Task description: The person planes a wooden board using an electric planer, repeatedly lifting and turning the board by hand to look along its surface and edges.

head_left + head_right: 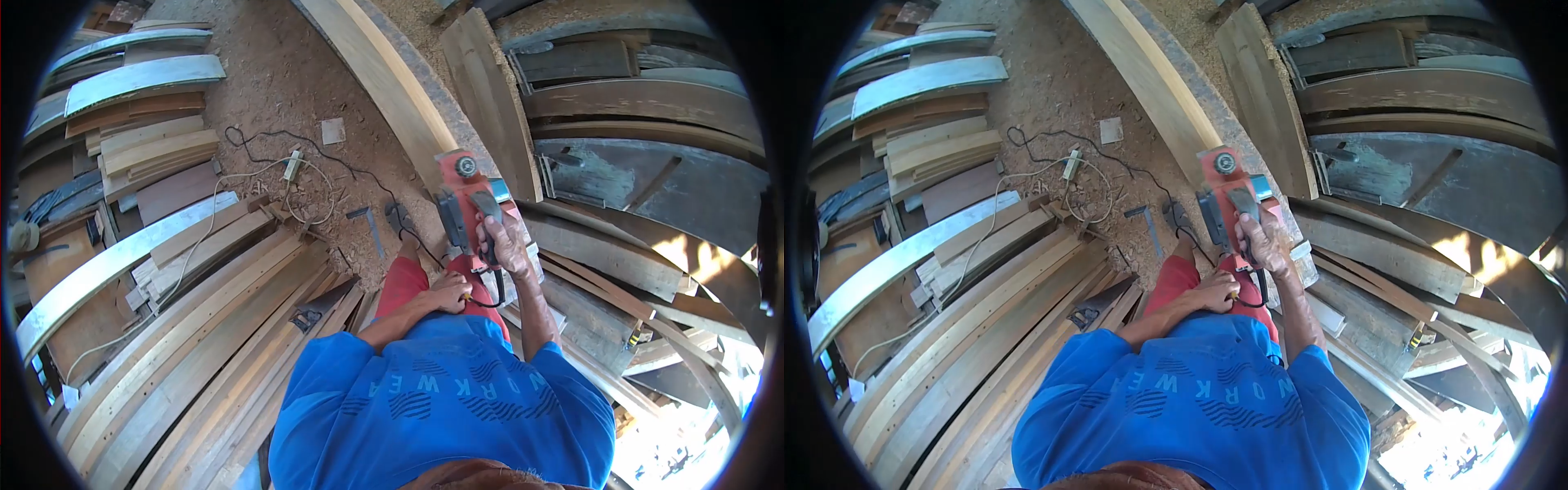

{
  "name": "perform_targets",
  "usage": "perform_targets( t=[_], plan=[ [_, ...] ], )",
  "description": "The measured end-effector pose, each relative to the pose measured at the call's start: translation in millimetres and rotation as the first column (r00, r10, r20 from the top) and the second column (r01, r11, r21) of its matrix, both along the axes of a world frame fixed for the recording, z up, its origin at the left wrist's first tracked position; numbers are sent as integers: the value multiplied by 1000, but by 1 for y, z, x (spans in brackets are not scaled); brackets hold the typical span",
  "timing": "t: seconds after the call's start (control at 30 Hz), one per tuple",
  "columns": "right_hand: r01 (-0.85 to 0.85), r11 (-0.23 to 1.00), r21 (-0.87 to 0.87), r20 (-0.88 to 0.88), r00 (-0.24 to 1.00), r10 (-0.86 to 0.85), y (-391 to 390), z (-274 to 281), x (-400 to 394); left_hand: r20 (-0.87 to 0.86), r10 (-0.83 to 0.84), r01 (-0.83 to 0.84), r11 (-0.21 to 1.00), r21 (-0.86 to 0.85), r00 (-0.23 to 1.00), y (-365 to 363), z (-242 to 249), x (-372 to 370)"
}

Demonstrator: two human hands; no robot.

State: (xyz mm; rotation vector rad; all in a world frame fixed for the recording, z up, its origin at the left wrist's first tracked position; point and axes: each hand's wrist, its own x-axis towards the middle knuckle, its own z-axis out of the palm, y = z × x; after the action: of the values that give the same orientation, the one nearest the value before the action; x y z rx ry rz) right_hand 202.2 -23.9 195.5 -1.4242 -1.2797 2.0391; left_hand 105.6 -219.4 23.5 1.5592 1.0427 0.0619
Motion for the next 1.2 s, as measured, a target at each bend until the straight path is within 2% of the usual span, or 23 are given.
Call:
perform_targets(
  t=[0.1,0.2,0.3,0.37,0.47,0.5,0.6,0.63,0.67,0.73,0.8,0.87,0.9,0.97,1.03,1.07,1.17,1.2],
  plan=[
    [-175,982,77,41,984,173,-2,-30,12,-228,141,-137,990,34,963,-9,-21,-13],
    [-331,918,219,127,942,310,-13,-32,31,-364,334,-312,942,121,869,-22,-14,-43],
    [-350,906,236,150,935,322,-20,-37,31,-451,358,-336,933,131,818,-53,-36,-61],
    [-380,910,166,213,915,343,-16,-43,19,-496,354,-395,918,24,793,-69,-41,-67],
    [-333,863,381,187,941,281,17,-54,-41,-537,415,-516,856,-44,735,-75,-42,-74],
    [-340,851,399,201,938,281,32,-56,-65,-544,445,-558,828,-53,711,-76,-41,-75],
    [-348,800,489,196,937,288,96,-70,-150,-530,557,-649,760,16,640,-73,-52,-80],
    [-427,794,433,297,899,322,122,-54,-179,-506,614,-692,721,47,606,-68,-47,-84],
    [-371,756,539,240,928,285,144,-57,-208,-478,669,-731,678,78,570,-54,-38,-90],
    [-347,742,574,195,938,288,193,-71,-256,-452,750,-809,580,96,484,-27,-16,-98],
    [-391,785,481,211,921,329,221,-68,-270,-456,802,-877,472,88,386,-7,-4,-110],
    [-407,814,413,219,913,345,237,-57,-262,-496,796,-876,464,133,347,-5,-7,-119],
    [-355,826,438,203,934,294,230,-53,-248,-513,793,-874,462,151,330,-5,-10,-121],
    [-390,826,407,259,917,304,217,-63,-206,-519,795,-828,497,258,315,-13,-16,-119],
    [-386,784,486,266,920,288,184,-66,-148,-522,794,-803,514,303,311,-17,-24,-112],
    [-384,774,503,270,921,281,165,-61,-118,-528,789,-806,515,290,314,-21,-27,-106],
    [-402,851,338,269,908,322,102,-40,-25,-507,773,-763,573,297,383,-22,-32,-89],
    [-362,819,444,250,928,275,77,-49,7,-496,763,-740,600,304,414,-20,-33,-81]
  ],
)
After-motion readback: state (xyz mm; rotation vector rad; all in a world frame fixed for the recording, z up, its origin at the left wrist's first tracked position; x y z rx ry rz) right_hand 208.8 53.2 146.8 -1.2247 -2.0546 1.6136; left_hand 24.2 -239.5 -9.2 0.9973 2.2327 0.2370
